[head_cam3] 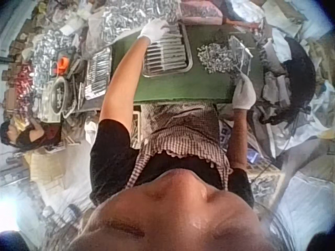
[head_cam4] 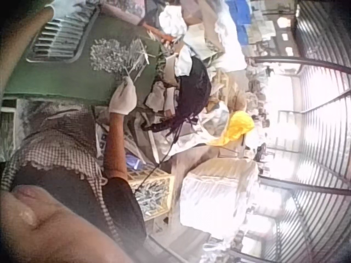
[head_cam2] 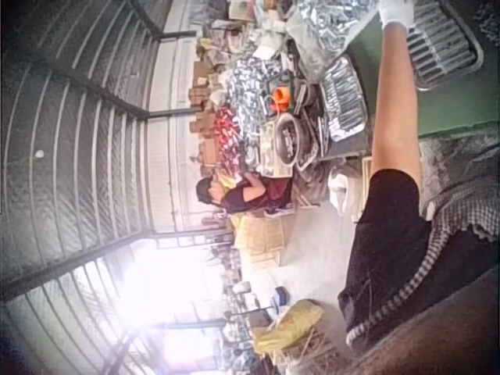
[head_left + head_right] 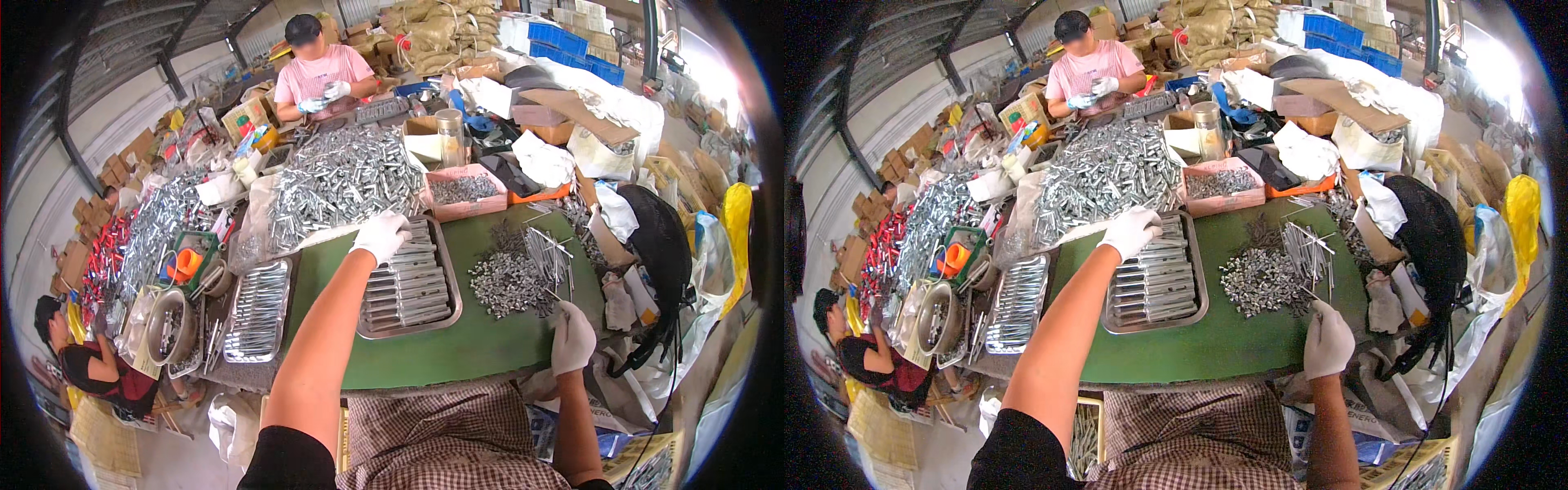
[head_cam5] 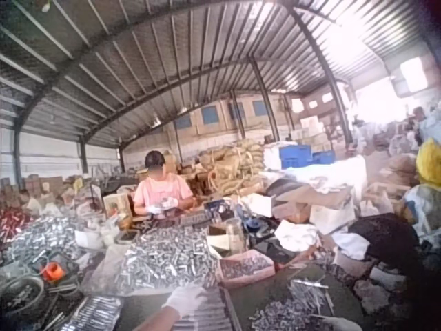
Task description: Assembling small metal components, possibly door latches or bolts, on a workshop table.
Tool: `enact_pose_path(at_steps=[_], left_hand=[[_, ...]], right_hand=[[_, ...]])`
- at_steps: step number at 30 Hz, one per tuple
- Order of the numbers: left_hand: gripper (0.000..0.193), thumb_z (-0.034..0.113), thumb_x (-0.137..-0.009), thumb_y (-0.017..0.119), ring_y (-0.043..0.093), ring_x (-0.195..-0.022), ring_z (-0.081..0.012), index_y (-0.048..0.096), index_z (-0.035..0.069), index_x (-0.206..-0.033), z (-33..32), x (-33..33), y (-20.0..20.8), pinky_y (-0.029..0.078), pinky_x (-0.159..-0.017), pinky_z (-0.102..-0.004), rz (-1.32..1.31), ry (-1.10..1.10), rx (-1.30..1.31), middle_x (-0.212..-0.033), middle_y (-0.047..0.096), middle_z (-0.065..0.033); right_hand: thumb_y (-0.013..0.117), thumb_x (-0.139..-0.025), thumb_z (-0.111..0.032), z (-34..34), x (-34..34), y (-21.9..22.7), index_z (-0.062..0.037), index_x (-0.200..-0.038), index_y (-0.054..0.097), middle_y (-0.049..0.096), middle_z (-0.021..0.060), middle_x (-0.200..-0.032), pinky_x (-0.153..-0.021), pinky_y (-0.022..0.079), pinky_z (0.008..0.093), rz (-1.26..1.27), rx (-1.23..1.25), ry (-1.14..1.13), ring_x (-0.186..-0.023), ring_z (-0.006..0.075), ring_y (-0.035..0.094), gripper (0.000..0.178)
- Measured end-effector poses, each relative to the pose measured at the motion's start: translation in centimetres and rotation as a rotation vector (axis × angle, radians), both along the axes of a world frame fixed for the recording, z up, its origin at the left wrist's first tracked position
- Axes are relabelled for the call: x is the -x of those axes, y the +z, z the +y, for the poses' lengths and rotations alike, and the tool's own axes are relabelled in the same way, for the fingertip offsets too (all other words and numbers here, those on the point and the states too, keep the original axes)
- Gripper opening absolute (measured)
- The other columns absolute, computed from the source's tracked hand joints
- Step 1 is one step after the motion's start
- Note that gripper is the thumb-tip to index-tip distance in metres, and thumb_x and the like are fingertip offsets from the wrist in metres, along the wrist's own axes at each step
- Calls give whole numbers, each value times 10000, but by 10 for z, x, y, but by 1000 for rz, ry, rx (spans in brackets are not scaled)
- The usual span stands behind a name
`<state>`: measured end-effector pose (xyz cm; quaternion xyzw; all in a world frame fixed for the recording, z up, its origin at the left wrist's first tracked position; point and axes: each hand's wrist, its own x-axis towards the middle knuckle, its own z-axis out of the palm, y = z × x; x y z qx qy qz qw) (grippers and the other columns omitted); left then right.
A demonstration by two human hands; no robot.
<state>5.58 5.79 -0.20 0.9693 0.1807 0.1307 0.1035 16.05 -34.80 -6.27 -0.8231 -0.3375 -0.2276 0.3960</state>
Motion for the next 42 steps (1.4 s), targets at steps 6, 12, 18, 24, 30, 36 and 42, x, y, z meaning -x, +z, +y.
enact_pose_path(at_steps=[6, 12, 18, 24, 30, 36, 42], left_hand=[[302, 353, -903, 583, 591, -1105, -318, 659, 107, -1061, -6, -15, 29, 472, -946, -414, 298, 4, -25, -1103, 627, -146], [294, 317, -976, 490, 640, -975, -396, 546, 91, -1154, 6, 1, 21, 491, -849, -480, 22, 115, 96, -1040, 661, -228], [241, 241, -961, 536, 608, -1019, -324, 591, 120, -1162, -106, 53, 40, 493, -889, -407, -95, -351, -70, -1082, 615, -138], [248, 256, -850, 679, 634, -806, -262, 602, 87, -1014, -199, 77, 20, 519, -688, -380, 52, -500, -63, -845, 591, -85], [310, 223, -824, 710, 625, -752, -255, 630, 90, -1092, -206, 97, 4, 512, -649, -362, -116, -454, 27, -848, 591, -66], [314, 132, -797, 706, 619, -676, -223, 671, 150, -1108, -218, 103, -3, 508, -592, -338, -169, -382, 83, -797, 590, -47], [281, 104, -788, 690, 603, -607, -225, 701, 214, -1046, -224, 99, -8, 503, -548, -343, -233, -306, 152, -730, 575, -30]], right_hand=[[581, -892, -65, 1, -1, 0, -66, -1068, 643, 674, 144, -904, -706, 504, 401, -43, -27, 0, -814, 335, 655, 186], [545, -907, -31, -3, 4, 5, -22, -1101, 637, 680, 172, -975, -785, 508, 381, 54, 36, 38, -875, 347, 662, 215], [534, -967, -97, -8, 37, 30, -12, -1259, 602, 701, 111, -1000, -757, 507, 299, 595, -136, 346, -808, 166, 642, 311], [475, -1024, -246, 25, 62, 46, 1, -1280, 578, 639, 26, -805, -518, 412, 214, 1268, -102, 582, -555, 59, 504, 371], [517, -1011, -322, 23, 65, 42, -2, -1094, 656, 600, 0, -717, -538, 412, 234, 1263, -4, 573, -579, 70, 509, 359], [599, -960, -300, 20, 66, 42, -22, -852, 652, 617, 41, -682, -609, 458, 273, 1033, 121, 489, -634, 100, 562, 302], [593, -961, -319, 22, 62, 48, -8, -793, 631, 620, 32, -684, -563, 437, 254, 1162, 114, 453, -607, 89, 551, 356]])
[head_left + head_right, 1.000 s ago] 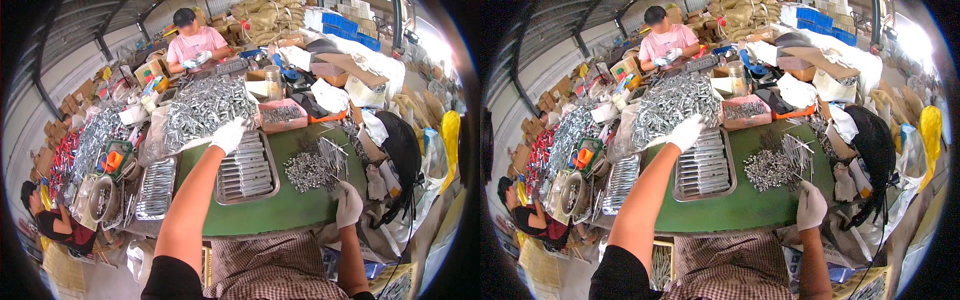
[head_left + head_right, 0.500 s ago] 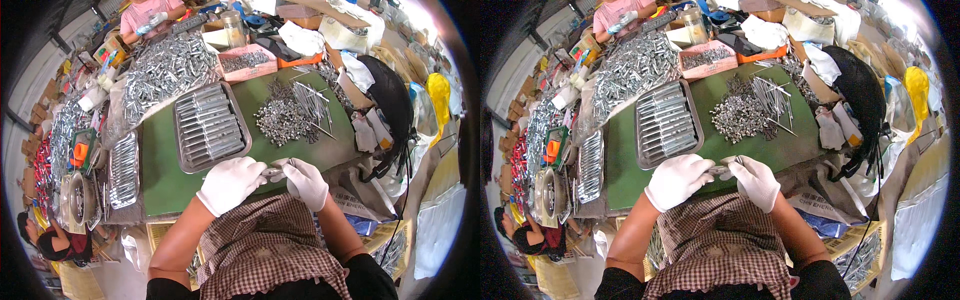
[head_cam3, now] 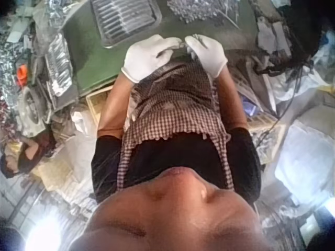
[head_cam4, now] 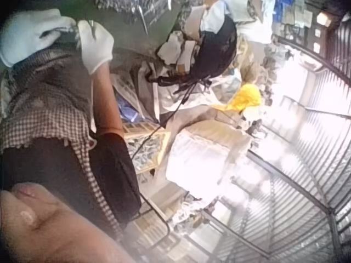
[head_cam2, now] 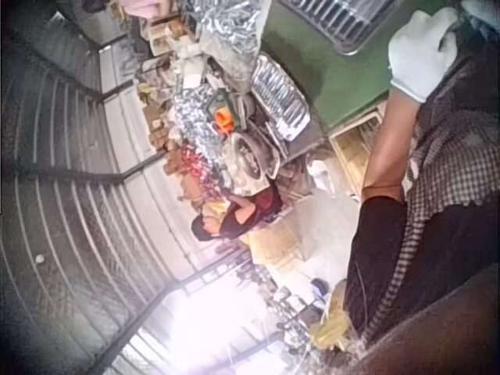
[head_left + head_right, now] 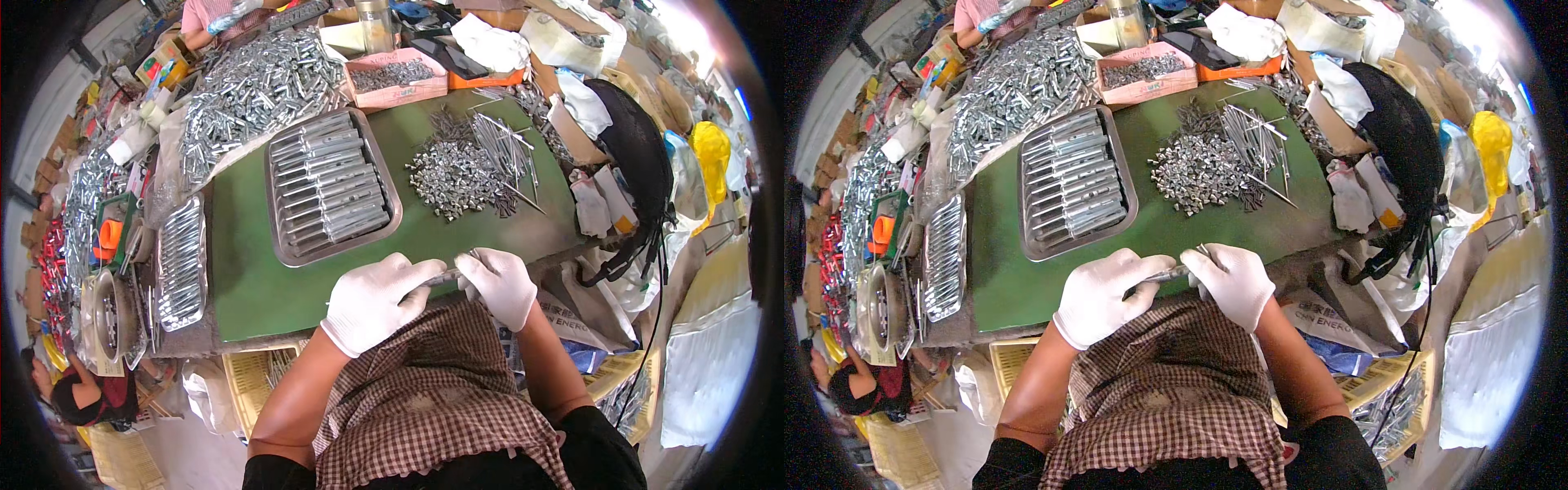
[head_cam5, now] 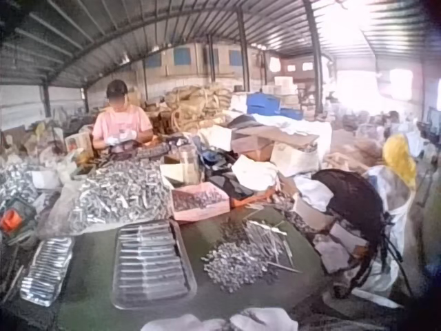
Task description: Assembling small metal components, possibly door latches or bolts, on a workshop table.
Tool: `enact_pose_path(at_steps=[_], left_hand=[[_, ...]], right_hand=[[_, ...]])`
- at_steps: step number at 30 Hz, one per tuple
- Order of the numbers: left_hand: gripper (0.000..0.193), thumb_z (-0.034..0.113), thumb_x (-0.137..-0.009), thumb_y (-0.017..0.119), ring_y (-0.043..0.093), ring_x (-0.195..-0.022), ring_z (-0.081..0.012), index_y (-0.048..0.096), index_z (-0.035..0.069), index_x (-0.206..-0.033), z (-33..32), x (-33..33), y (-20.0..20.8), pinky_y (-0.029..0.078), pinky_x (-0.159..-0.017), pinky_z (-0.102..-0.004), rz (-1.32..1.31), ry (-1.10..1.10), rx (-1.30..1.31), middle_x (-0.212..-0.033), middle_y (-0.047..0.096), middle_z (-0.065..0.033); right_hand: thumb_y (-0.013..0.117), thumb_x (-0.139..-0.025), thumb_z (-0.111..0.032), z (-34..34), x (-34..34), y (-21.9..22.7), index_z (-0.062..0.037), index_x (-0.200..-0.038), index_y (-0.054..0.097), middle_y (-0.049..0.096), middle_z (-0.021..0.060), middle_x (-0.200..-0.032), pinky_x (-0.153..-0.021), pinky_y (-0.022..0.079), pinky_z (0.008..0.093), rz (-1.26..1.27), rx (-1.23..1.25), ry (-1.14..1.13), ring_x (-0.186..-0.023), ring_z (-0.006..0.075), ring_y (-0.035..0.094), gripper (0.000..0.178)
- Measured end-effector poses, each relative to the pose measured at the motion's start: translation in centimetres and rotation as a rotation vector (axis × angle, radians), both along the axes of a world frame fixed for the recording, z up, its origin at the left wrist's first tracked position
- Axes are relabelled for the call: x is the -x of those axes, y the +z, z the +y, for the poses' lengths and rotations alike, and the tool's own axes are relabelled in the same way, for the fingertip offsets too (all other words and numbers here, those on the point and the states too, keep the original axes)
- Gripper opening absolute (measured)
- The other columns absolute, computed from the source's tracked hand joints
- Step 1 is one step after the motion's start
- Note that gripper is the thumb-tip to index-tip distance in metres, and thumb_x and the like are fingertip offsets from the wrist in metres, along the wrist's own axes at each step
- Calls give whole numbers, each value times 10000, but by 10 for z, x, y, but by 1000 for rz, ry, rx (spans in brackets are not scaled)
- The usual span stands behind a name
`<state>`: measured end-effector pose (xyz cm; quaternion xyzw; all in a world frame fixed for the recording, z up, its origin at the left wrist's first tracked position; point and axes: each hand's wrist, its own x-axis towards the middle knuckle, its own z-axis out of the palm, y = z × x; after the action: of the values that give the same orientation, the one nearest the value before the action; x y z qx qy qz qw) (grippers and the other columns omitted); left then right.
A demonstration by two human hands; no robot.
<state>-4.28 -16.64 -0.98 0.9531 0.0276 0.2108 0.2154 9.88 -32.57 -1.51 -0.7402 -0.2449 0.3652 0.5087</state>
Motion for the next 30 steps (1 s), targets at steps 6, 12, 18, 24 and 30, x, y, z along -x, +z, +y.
enact_pose_path(at_steps=[6, 12, 18, 24, 30], left_hand=[[256, 123, -786, 690, 590, -580, -225, 694, 217, -1024, -3, -2, -4, 498, -530, -342, -15, 20, -16, -717, 557, -32], [235, 163, -794, 684, 574, -540, -232, 687, 231, -1019, -16, 1, -3, 481, -496, -351, 63, 90, -131, -683, 513, -41], [250, 198, -828, 661, 575, -528, -241, 666, 234, -1075, -34, -8, -13, 471, -470, -367, 178, 194, -171, -772, 534, -63], [236, 200, -838, 648, 580, -528, -246, 657, 226, -1073, -32, -9, -17, 477, -469, -368, 129, 199, -181, -773, 526, -66], [211, 210, -852, 632, 587, -531, -264, 659, 208, -1061, -33, -10, -8, 484, -472, -390, 250, 191, -135, -760, 526, -80]], right_hand=[[589, -968, -319, 0, -2, 2, -3, -790, 642, 629, 46, -684, -570, 458, 272, 57, 36, 4, -605, 101, 574, 367], [623, -916, -246, 5, -52, -14, -46, -906, 661, 642, 151, -846, -731, 498, 395, -879, -14, 19, -808, 327, 631, 204], [601, -872, -302, 54, -129, -12, -53, -960, 653, 646, 182, -1012, -848, 503, 446, -1106, 371, -42, -936, 367, 633, 269], [587, -883, -260, 57, -121, -4, -57, -959, 647, 659, 173, -956, -812, 512, 439, -1106, 387, 20, -888, 369, 639, 225], [670, -839, -184, 4, -39, -6, -63, -907, 617, 643, 112, -852, -716, 514, 394, -713, -102, 262, -796, 304, 642, 149]])
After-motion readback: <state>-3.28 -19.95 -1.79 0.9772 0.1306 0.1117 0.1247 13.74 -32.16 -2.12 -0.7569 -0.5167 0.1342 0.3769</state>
